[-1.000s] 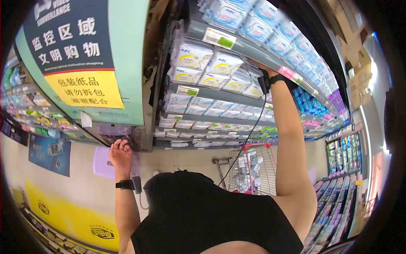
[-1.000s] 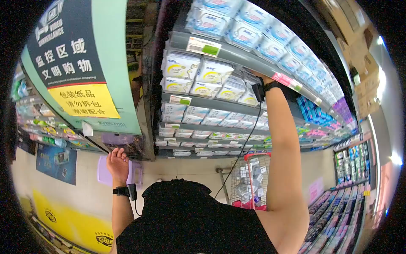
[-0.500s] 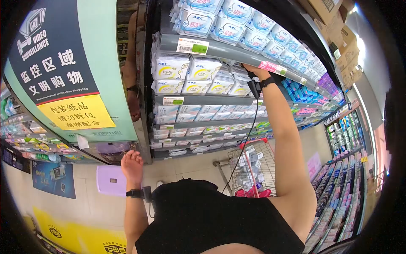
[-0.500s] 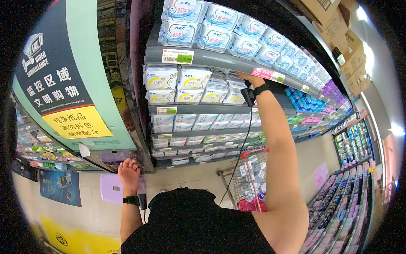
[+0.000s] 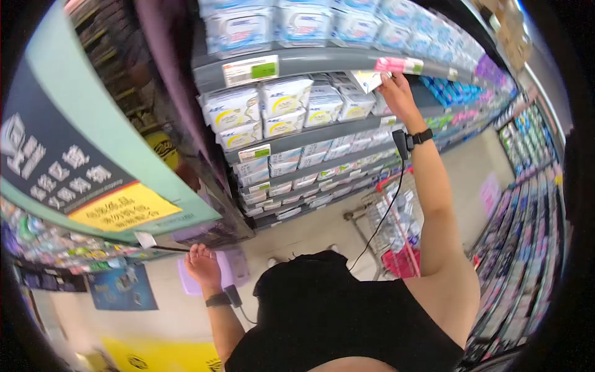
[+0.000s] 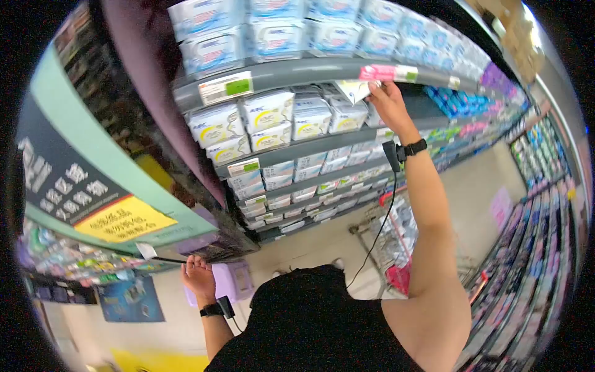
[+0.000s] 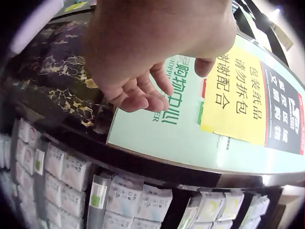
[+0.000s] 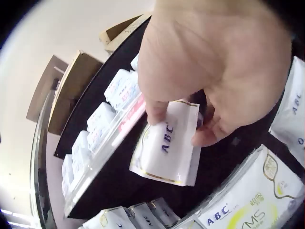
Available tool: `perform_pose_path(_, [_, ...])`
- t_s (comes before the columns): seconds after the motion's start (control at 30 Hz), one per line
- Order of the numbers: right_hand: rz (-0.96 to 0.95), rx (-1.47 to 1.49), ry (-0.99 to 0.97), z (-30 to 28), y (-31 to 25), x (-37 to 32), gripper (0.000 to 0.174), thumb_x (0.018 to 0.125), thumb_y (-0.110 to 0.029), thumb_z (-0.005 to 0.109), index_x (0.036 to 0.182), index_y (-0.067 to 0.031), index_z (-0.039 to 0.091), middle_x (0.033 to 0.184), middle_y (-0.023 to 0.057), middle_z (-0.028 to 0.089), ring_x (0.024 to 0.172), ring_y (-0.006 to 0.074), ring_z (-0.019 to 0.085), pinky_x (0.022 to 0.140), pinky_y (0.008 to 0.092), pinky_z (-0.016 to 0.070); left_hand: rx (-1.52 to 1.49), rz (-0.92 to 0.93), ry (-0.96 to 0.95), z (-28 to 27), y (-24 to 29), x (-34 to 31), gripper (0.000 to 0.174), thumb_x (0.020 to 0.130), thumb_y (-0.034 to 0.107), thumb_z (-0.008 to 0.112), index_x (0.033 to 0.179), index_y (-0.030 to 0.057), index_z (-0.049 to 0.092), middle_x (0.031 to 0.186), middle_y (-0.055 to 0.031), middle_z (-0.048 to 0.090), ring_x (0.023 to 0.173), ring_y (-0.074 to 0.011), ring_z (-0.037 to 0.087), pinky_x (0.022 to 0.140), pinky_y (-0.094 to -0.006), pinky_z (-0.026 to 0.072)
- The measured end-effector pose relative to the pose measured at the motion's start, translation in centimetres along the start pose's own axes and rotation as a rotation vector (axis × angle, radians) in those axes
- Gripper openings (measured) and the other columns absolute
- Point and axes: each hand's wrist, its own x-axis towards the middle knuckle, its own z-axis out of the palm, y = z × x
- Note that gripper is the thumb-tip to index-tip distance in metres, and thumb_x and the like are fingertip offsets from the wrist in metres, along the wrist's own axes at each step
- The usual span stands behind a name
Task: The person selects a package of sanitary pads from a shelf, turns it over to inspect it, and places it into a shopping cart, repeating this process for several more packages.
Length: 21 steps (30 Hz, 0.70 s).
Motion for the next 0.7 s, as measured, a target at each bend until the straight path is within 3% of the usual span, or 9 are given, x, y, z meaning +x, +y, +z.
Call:
perform_pose_path(0.13, [0.261,0.231,0.058,-1.7,-0.6,-3.9,0.028,0.104,-0.022,0.056,0.128,-0.0096,0.052,0.109,0.0014,0.066,0.097,0.0106,0.063,0.077,0.0302,0.051,0.089,-0.033,0.003,2.2,-0.6,1.9,0.04,0.1,0.045,0.046,0.106,0.0086,0.061,0.097,-0.0058,0.062,0.081,-0.0189,0.053,0.072,-0.0344,0.0445])
perform_pose_path(0.23, [0.319,0.321,0.131,-1.9,-0.3,-8.1,0.041,0.103,-0.026,0.055,0.138,-0.0065,0.05,0.125,0.0083,0.066,0.113,0.019,0.065,0.095,0.0352,0.0526,0.117,0.008,0.0,4.9,-1.2,3.4,0.042,0.1,0.047,0.046,0.112,0.0084,0.059,0.101,-0.0063,0.062,0.083,-0.019,0.053,0.073,-0.0341,0.0437])
perform_pose_path(0.33, [0.355,0.502,0.026,-3.6,1.7,-12.8,0.048,0.103,-0.031,0.054,0.142,-0.0037,0.049,0.134,0.0108,0.063,0.121,0.0219,0.062,0.106,0.0387,0.0477,0.145,0.014,-0.14,6.8,-1.5,5.2,0.043,0.099,0.047,0.048,0.116,0.0083,0.057,0.104,-0.0054,0.062,0.085,-0.0188,0.053,0.074,-0.0334,0.0427])
perform_pose_path(0.37, [0.421,0.596,0.103,-4.1,3.3,-15.0,0.052,0.103,-0.038,0.052,0.142,-0.0038,0.05,0.137,0.0105,0.062,0.124,0.0226,0.061,0.109,0.0408,0.0452,0.152,0.012,-0.192,7.6,-2.1,5.9,0.043,0.099,0.047,0.048,0.116,0.0083,0.057,0.104,-0.0052,0.062,0.085,-0.0187,0.053,0.074,-0.0333,0.0425])
perform_pose_path(0.4, [0.404,0.699,0.07,-4.0,4.3,-17.0,0.056,0.102,-0.041,0.052,0.146,-0.0055,0.048,0.142,0.0101,0.059,0.128,0.0239,0.058,0.112,0.0421,0.0428,0.229,0.028,-0.167,9.4,-3.0,5.9,0.038,0.1,0.045,0.049,0.11,0.0094,0.058,0.101,-0.003,0.061,0.083,-0.0173,0.053,0.073,-0.0327,0.0418])
perform_pose_path(0.5, [0.49,0.94,0.202,-2.4,8.0,-22.0,0.066,0.101,-0.052,0.049,0.151,-0.01,0.042,0.149,0.0097,0.052,0.134,0.0286,0.053,0.115,0.0469,0.0371,0.519,0.138,-0.123,5.7,-4.2,8.6,0.032,0.1,0.042,0.05,0.102,0.0112,0.057,0.094,-0.0002,0.06,0.082,-0.0151,0.053,0.072,-0.031,0.0408])
perform_pose_path(0.53, [0.514,0.975,0.15,-1.6,9.0,-23.0,0.067,0.1,-0.051,0.049,0.153,-0.0104,0.04,0.151,0.0095,0.05,0.135,0.0286,0.052,0.116,0.0463,0.0368,0.677,0.196,-0.08,8.9,-5.4,6.7,0.028,0.1,0.04,0.053,0.095,0.0127,0.055,0.085,0.0003,0.057,0.076,-0.0136,0.052,0.069,-0.0292,0.0401])
perform_pose_path(0.6, [0.659,1.041,0.072,-0.3,11.1,-25.8,0.066,0.1,-0.044,0.051,0.153,-0.0086,0.038,0.153,0.0104,0.048,0.137,0.0266,0.05,0.117,0.0454,0.0349,0.873,0.231,-0.178,9.9,-7.0,5.0,0.021,0.102,0.031,0.05,0.091,0.0133,0.054,0.084,-0.0003,0.057,0.073,-0.0118,0.052,0.065,-0.0272,0.0409])
perform_pose_path(0.7, [0.644,1.071,-0.037,2.6,14.5,-27.2,0.053,0.103,-0.03,0.053,0.148,-0.0043,0.043,0.146,0.0112,0.054,0.128,0.0212,0.058,0.11,0.0414,0.0447,0.952,0.144,-0.319,11.6,-11.6,3.4,0.012,0.1,0.022,0.057,0.093,0.0118,0.056,0.087,-0.0021,0.06,0.072,-0.0129,0.055,0.065,-0.0266,0.0446])
